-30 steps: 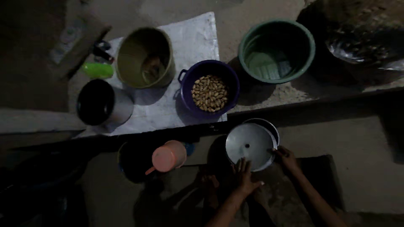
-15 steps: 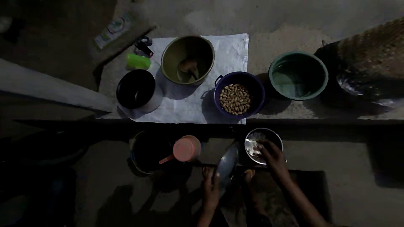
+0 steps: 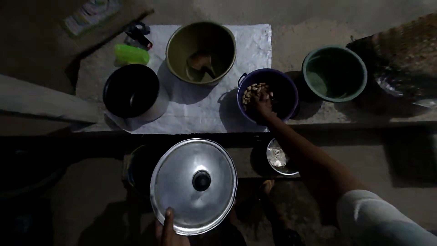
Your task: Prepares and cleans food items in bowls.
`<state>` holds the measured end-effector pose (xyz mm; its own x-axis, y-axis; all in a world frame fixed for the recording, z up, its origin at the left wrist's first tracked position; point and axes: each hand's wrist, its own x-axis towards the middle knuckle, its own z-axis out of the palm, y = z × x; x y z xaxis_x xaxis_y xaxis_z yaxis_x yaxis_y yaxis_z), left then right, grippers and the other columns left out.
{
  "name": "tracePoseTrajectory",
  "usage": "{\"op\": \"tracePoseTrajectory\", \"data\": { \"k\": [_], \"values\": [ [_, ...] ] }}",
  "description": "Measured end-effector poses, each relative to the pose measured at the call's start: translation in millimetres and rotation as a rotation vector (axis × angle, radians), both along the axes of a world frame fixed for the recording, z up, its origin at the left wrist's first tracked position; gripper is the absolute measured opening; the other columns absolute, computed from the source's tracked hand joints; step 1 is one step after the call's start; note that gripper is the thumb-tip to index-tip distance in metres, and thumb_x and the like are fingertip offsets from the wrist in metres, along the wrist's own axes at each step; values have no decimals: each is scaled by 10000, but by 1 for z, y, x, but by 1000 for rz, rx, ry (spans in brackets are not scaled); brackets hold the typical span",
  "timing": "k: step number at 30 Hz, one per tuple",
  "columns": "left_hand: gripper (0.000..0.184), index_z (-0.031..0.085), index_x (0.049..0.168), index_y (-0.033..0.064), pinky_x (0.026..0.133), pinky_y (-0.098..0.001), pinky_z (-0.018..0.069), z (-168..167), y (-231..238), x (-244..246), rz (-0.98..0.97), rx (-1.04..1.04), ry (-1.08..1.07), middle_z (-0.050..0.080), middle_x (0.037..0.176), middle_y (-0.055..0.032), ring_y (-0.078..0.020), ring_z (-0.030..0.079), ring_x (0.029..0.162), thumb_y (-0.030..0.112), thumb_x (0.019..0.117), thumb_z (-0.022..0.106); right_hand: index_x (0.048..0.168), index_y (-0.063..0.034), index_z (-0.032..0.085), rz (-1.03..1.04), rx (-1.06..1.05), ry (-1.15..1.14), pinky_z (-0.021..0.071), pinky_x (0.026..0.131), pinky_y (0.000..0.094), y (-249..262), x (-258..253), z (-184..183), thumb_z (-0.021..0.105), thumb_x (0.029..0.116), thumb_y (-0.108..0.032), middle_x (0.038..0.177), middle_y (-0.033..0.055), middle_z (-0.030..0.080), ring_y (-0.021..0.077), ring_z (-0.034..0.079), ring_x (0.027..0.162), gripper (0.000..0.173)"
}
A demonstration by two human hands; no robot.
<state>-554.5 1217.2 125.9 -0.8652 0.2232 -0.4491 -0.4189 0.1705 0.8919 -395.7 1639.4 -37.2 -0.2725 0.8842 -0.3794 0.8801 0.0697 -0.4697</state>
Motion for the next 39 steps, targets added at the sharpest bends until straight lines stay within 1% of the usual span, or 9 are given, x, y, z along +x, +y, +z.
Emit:
{"op": "tracePoseTrajectory", "data": {
  "k": [4,7,9,13,18,22,27,33,39],
  "values": [
    [388,390,1471,17,895,-283,606,-13,15,-12,15,24,-2,650,1220,-53,-77,684,1046,74,1087,393,1507,-95,457,113,-66,-49,486,959,715,10,-5,5,662,995,-225,1416,308,535,522,583,1220,566],
    [409,388,1488,18,916,-291,597,-25,34,-22,8,43,6,637,1255,-80,-97,675,1078,84,1085,407,1447,-130,553,-16,-64,-165,459,927,748,30,3,29,585,1013,-506,1278,286,647,517,617,1170,575],
    [387,408,1465,4,908,-291,592,-29,53,-29,21,42,-2,635,1236,-95,-105,674,1060,83,1086,412,1411,-103,590,-78,27,-204,461,915,737,32,3,40,515,1008,-618,1303,299,632,527,616,1173,658],
    [387,407,1465,-4,905,-323,588,-39,95,-44,39,80,-47,617,1249,-131,-140,667,1058,90,1090,422,1590,-87,356,-2,53,-76,370,1053,756,20,-7,16,636,997,-459,1663,302,167,613,271,1442,754],
    [360,427,1438,10,891,-398,592,-57,141,-57,39,122,-84,614,1231,-161,-200,667,1055,109,1092,437,1470,-12,493,156,6,-3,474,984,710,16,-11,0,659,994,-215,1532,345,386,564,544,1246,543],
    [384,444,1459,20,961,-424,563,-79,159,-75,-15,113,-60,596,1320,-181,-234,643,1146,122,1090,459,1434,-65,538,22,40,-130,477,898,737,30,-6,34,608,1020,-445,1276,320,629,544,617,1151,566],
    [424,389,1507,66,991,-456,535,-107,182,-95,-55,127,-129,533,1406,-180,-261,598,1213,130,1092,451,1561,-103,415,45,78,-98,334,1023,791,32,4,20,721,942,-450,1613,340,251,611,298,1420,773],
    [444,360,1513,106,1014,-479,522,-141,204,-117,-41,217,-246,515,1431,-153,-261,573,1254,185,1092,476,1424,-31,533,97,9,-30,493,937,715,26,5,15,646,1007,-210,1456,325,482,546,592,1183,468],
    [473,322,1544,113,1049,-479,496,-166,214,-125,-79,174,-208,474,1484,-161,-267,541,1303,217,1103,456,1433,-27,546,-10,134,-168,389,982,747,40,17,37,650,994,-454,1486,341,433,565,420,1357,621]
  ]
}}
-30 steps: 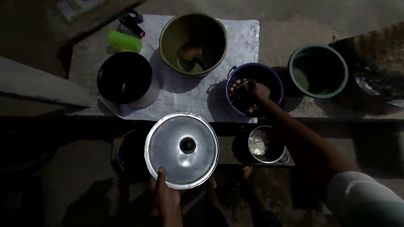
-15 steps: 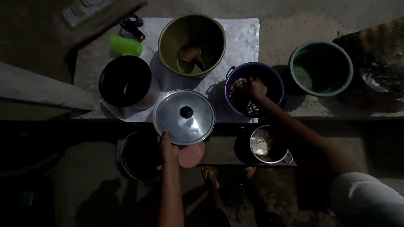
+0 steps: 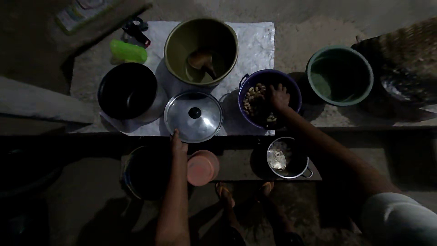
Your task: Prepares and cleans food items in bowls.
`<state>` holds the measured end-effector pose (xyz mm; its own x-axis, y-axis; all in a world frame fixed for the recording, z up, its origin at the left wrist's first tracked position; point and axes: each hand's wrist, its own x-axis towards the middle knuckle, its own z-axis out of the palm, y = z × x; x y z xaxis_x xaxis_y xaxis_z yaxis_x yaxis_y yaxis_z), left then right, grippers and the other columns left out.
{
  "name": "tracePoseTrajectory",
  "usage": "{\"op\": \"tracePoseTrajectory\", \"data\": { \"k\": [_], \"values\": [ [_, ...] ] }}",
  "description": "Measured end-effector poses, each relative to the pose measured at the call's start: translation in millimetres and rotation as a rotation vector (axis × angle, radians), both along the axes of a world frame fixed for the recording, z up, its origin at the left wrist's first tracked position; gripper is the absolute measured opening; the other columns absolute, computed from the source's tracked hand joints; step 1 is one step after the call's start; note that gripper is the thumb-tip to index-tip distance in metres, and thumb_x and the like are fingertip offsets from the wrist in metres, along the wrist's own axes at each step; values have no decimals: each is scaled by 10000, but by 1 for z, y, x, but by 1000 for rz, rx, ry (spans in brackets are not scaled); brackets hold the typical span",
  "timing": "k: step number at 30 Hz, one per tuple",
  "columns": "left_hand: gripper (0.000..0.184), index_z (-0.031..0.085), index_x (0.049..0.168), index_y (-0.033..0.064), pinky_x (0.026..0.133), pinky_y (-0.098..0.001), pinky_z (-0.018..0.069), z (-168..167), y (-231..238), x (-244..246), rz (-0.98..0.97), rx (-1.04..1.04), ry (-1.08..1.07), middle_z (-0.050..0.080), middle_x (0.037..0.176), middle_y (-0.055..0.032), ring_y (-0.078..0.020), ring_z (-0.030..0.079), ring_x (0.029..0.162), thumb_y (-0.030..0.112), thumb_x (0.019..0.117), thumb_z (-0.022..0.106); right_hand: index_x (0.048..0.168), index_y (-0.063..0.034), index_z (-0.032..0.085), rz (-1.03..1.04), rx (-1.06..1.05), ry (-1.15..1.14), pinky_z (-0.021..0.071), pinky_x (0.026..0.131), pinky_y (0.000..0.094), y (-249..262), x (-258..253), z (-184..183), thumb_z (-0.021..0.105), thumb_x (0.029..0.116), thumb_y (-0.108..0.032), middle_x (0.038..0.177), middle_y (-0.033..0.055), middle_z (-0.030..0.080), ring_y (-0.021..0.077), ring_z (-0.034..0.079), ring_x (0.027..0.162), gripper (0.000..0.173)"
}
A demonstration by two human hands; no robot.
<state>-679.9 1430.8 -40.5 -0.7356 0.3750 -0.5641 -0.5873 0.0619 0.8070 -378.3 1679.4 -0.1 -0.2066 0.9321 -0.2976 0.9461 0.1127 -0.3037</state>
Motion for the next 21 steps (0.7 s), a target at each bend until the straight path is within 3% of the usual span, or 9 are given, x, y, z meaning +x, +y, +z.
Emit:
{"op": "tracePoseTrajectory", "data": {
  "k": [2,3,5,7,11,14,17,19,21],
  "values": [
    [490,374,1527,56,1059,-487,482,-2,-1,-2,-83,-188,125,486,1484,-198,-291,536,1309,216,1085,513,1517,-90,473,25,-32,7,365,983,787,-6,5,-13,696,960,-470,1582,337,308,602,327,1406,710],
    [498,410,1508,30,1047,-505,474,0,-1,-3,-141,-305,193,503,1467,-223,-316,539,1297,222,1071,551,1538,-113,448,38,-72,20,391,966,787,-12,5,-19,723,958,-377,1603,335,268,615,329,1398,694],
    [489,456,1469,-16,1036,-528,465,0,-2,-8,-264,-455,324,528,1430,-259,-354,549,1268,217,1057,579,1565,-106,399,66,-151,57,482,931,735,-20,2,-31,721,958,-196,1591,357,257,618,450,1303,693],
    [468,482,1434,-37,1025,-541,467,0,-3,-13,-354,-533,388,548,1383,-282,-374,566,1226,235,1062,567,1564,-54,368,39,-200,115,499,932,717,-22,-3,-29,699,970,-171,1548,367,333,590,555,1207,690],
    [405,546,1376,-22,983,-534,474,8,-2,-12,-424,-571,361,583,1328,-267,-360,585,1164,249,1075,545,1471,-105,518,-72,-111,71,481,898,716,-18,-14,-2,620,1016,-414,1339,297,600,529,610,1165,560],
    [400,530,1390,-24,987,-537,471,6,-3,-11,-415,-538,340,566,1351,-275,-365,575,1182,228,1079,532,1541,-96,425,-69,-76,53,464,933,714,-12,-12,-7,650,939,-609,1527,328,388,560,472,1314,822],
    [432,488,1427,-23,997,-538,466,6,-3,-8,-387,-559,344,544,1377,-278,-369,559,1208,212,1070,551,1577,-151,394,112,-92,126,449,975,728,-20,-8,-27,757,928,-399,1656,303,173,597,369,1387,784],
    [571,355,1524,-31,1033,-535,443,15,-5,-4,-356,-599,356,468,1458,-300,-388,518,1271,224,1060,570,1532,-109,468,241,-139,155,483,1010,661,-26,-6,-36,740,937,-157,1624,327,219,575,421,1362,656],
    [650,259,1575,-18,1091,-531,410,29,-5,0,-277,-574,388,381,1538,-307,-401,455,1363,229,1058,568,1401,-65,598,284,-167,154,491,1027,624,-26,-1,-41,714,960,-151,1529,347,363,530,507,1302,464]
  ]
}}
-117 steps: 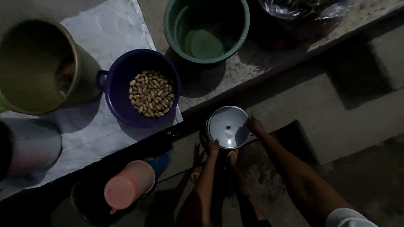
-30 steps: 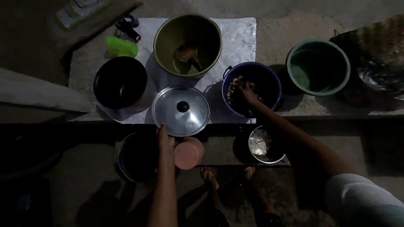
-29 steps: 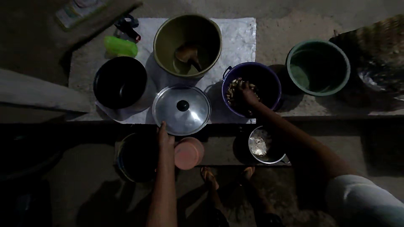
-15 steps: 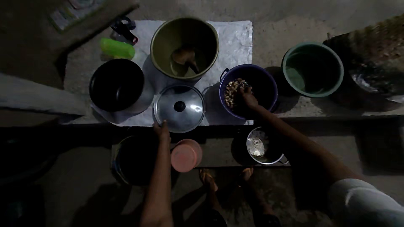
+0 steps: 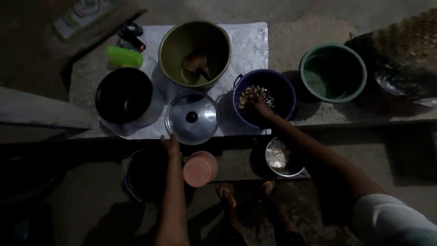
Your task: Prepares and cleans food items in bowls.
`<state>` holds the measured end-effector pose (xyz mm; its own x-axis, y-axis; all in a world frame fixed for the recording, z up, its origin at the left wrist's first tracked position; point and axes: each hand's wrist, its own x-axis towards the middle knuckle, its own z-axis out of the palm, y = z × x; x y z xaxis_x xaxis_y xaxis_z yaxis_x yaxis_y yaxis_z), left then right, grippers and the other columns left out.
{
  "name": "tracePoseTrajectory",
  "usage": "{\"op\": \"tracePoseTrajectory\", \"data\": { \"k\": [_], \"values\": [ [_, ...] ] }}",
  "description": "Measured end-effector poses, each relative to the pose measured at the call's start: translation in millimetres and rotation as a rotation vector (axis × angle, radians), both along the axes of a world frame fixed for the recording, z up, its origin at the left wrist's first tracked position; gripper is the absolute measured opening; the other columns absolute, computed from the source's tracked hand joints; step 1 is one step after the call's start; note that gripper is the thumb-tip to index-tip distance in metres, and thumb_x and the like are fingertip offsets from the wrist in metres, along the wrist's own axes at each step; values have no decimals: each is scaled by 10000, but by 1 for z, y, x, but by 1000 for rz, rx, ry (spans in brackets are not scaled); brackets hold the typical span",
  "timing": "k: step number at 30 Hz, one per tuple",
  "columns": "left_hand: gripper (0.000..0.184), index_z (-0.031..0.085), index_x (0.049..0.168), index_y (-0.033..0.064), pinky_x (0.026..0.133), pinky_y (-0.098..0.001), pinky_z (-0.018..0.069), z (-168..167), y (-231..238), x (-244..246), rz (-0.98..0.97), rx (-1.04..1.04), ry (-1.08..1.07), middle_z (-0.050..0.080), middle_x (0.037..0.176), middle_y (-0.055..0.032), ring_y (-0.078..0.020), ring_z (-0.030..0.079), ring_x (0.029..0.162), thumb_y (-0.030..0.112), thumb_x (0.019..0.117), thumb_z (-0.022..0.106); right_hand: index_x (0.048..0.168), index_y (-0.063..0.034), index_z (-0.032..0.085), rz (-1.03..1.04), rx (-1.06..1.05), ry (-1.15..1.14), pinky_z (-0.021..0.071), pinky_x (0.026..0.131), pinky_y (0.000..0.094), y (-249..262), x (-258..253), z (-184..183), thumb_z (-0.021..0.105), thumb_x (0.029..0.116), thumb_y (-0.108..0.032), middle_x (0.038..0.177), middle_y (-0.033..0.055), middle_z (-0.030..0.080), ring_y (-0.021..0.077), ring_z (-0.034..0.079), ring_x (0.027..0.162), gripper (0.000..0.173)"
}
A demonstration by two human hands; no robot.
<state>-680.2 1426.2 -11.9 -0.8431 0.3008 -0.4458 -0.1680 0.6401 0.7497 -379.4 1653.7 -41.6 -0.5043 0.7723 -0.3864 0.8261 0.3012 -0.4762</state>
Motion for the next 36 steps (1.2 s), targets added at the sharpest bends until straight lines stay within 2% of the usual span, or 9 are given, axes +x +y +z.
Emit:
{"op": "tracePoseTrajectory", "data": {
  "k": [4,7,9,11,13,20,23,28,36],
  "values": [
    [589,314,1576,43,1054,-522,450,49,11,41,-134,231,64,453,1515,-242,-347,514,1313,283,1076,510,1390,-169,626,-126,-21,-93,472,924,748,4,3,19,673,989,-227,1375,303,576,540,591,1189,408],
    [634,286,1606,180,984,-544,508,71,34,103,-376,265,-185,488,1519,-161,-336,565,1272,409,1065,523,1452,-205,583,-192,61,-175,447,925,746,2,5,30,629,1009,-456,1504,316,445,573,476,1308,511],
    [720,236,1621,231,916,-540,540,70,56,149,-453,178,-427,497,1500,-190,-368,611,1190,519,1035,539,1488,-204,558,-150,-9,-139,324,1003,804,-4,12,24,670,993,-377,1619,307,277,603,291,1423,536],
    [796,166,1636,220,867,-556,562,52,79,183,-473,112,-593,470,1499,-256,-428,630,1138,536,1020,561,1386,-163,649,-44,-43,-55,396,1011,756,-9,22,7,715,966,-274,1571,292,374,561,376,1395,439],
    [807,148,1636,179,886,-587,557,33,96,207,-444,100,-680,421,1526,-279,-458,590,1200,485,1028,579,1269,-114,719,21,-19,166,470,1044,639,-7,37,-7,754,929,-189,1442,269,532,459,530,1312,349],
    [532,343,1546,66,950,-581,498,10,123,239,-209,161,-700,460,1482,-249,-392,526,1266,156,1057,531,1490,4,497,-247,-18,284,422,1119,562,-9,69,51,632,1005,-101,1498,321,453,473,461,1378,514],
    [500,410,1496,56,873,-545,504,3,109,244,-197,190,-618,510,1401,-240,-364,550,1155,114,1017,540,1568,-9,372,-448,-125,366,402,1132,570,-7,69,57,570,1058,-221,1527,325,410,471,440,1393,586],
    [546,367,1520,50,966,-526,499,15,78,251,-216,267,-601,501,1434,-235,-345,546,1221,71,1011,565,1602,-5,282,-675,-162,480,355,1176,564,-14,66,68,490,1092,-348,1552,297,415,431,426,1433,649],
    [475,377,1483,-21,878,-409,558,44,-7,265,-289,192,-604,542,1327,-251,-274,611,1093,22,1035,527,1445,-32,540,-602,-161,405,429,1080,619,-75,54,69,486,1089,-371,1380,282,576,446,552,1292,495]
  ]
}}
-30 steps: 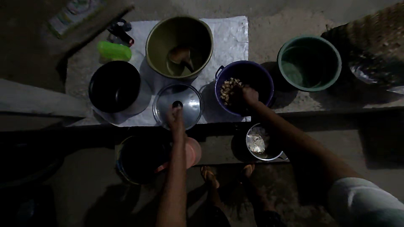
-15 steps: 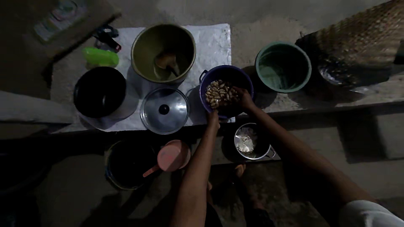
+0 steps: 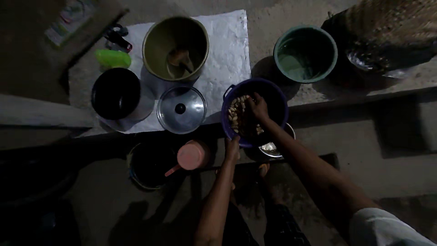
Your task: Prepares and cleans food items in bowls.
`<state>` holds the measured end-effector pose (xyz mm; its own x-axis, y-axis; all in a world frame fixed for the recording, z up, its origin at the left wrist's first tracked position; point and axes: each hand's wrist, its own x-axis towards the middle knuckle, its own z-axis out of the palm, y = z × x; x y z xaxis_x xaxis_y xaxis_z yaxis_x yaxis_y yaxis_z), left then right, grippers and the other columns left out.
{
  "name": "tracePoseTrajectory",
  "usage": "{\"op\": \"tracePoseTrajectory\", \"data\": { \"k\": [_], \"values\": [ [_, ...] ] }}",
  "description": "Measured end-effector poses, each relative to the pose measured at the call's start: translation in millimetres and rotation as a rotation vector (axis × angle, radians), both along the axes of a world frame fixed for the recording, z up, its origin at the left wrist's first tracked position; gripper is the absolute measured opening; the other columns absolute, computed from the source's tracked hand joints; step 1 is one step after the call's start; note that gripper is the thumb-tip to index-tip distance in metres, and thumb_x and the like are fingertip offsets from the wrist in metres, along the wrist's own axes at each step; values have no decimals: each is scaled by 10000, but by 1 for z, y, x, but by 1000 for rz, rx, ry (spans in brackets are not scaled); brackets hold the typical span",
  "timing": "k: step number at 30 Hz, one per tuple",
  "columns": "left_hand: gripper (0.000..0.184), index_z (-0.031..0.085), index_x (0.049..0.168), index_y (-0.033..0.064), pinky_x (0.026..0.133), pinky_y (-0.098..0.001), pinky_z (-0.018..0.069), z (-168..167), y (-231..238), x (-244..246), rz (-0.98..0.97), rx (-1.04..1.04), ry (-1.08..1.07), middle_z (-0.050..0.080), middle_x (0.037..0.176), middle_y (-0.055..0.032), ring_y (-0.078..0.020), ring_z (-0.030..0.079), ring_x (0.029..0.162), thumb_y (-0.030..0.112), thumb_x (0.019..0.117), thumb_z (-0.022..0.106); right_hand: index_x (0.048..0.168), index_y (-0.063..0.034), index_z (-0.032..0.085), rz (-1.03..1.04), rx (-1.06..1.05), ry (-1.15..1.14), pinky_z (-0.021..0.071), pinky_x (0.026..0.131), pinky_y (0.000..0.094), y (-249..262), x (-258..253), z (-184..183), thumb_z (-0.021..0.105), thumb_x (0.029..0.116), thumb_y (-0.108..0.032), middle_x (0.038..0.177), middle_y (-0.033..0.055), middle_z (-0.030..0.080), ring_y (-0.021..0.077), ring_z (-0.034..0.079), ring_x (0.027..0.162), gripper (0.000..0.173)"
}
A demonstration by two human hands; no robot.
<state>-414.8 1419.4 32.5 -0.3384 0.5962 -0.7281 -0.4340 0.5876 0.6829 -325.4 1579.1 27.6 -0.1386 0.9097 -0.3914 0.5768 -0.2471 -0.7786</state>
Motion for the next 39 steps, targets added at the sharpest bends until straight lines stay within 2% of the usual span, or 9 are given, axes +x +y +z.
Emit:
{"op": "tracePoseTrajectory", "data": {
  "k": [7,13,17,21,24,28,33,36,39],
  "values": [
    [556,318,1522,-59,1057,-380,474,-3,-81,6,-72,-131,32,467,1463,-266,-268,531,1285,19,1022,550,1348,-95,658,464,191,-158,436,1057,648,-117,6,-26,622,1018,-370,1392,233,583,464,514,1315,431],
    [559,330,1517,-57,1028,-372,499,-20,-127,4,-125,-196,30,494,1432,-270,-260,562,1244,29,1015,562,1341,-168,683,691,142,-174,445,1064,614,-205,42,-28,590,1029,-309,1467,116,570,396,511,1352,355],
    [580,301,1530,-52,1041,-385,498,-28,-148,7,-123,-204,12,481,1445,-275,-275,556,1261,30,1018,558,1357,-159,674,566,137,-209,468,1037,623,-201,71,-10,653,998,-318,1490,159,541,431,521,1329,393],
    [547,326,1508,-77,1047,-358,496,-36,-155,10,-102,-182,23,498,1426,-274,-252,564,1255,27,1021,554,1542,-171,476,436,157,-338,485,993,659,-182,79,-41,747,923,-432,1535,271,425,507,478,1339,724],
    [529,347,1499,-76,1047,-368,492,-42,-152,13,-69,-190,19,502,1424,-274,-265,562,1253,19,1021,553,1530,-220,486,445,-14,-402,482,929,693,-202,54,-56,773,870,-530,1553,256,402,513,482,1322,784],
    [553,346,1509,-55,1008,-385,512,-52,-157,14,-73,-199,30,511,1412,-270,-270,576,1221,13,1006,565,1516,-249,496,450,-230,-413,493,906,696,-227,25,-57,718,898,-554,1529,258,423,507,497,1311,724],
    [519,391,1479,-42,953,-398,540,-53,-168,15,-45,-233,7,545,1362,-248,-263,599,1167,9,994,570,1425,-160,579,464,-270,-385,536,869,644,-234,3,-43,660,978,-323,1453,255,499,468,629,1133,482],
    [504,396,1469,-44,954,-394,532,-54,-172,16,-21,-231,-17,549,1350,-241,-256,595,1161,3,996,563,1434,-144,574,501,-294,-408,538,859,640,-231,1,-42,608,1016,-332,1446,247,521,459,662,1068,459],
    [489,407,1458,-41,896,-406,563,-57,-175,17,12,-210,-62,557,1319,-244,-260,616,1104,4,1000,573,1369,-94,603,448,-247,-416,531,845,662,-223,11,-42,618,1015,-393,1296,244,631,460,672,1045,464]
  ]
}}
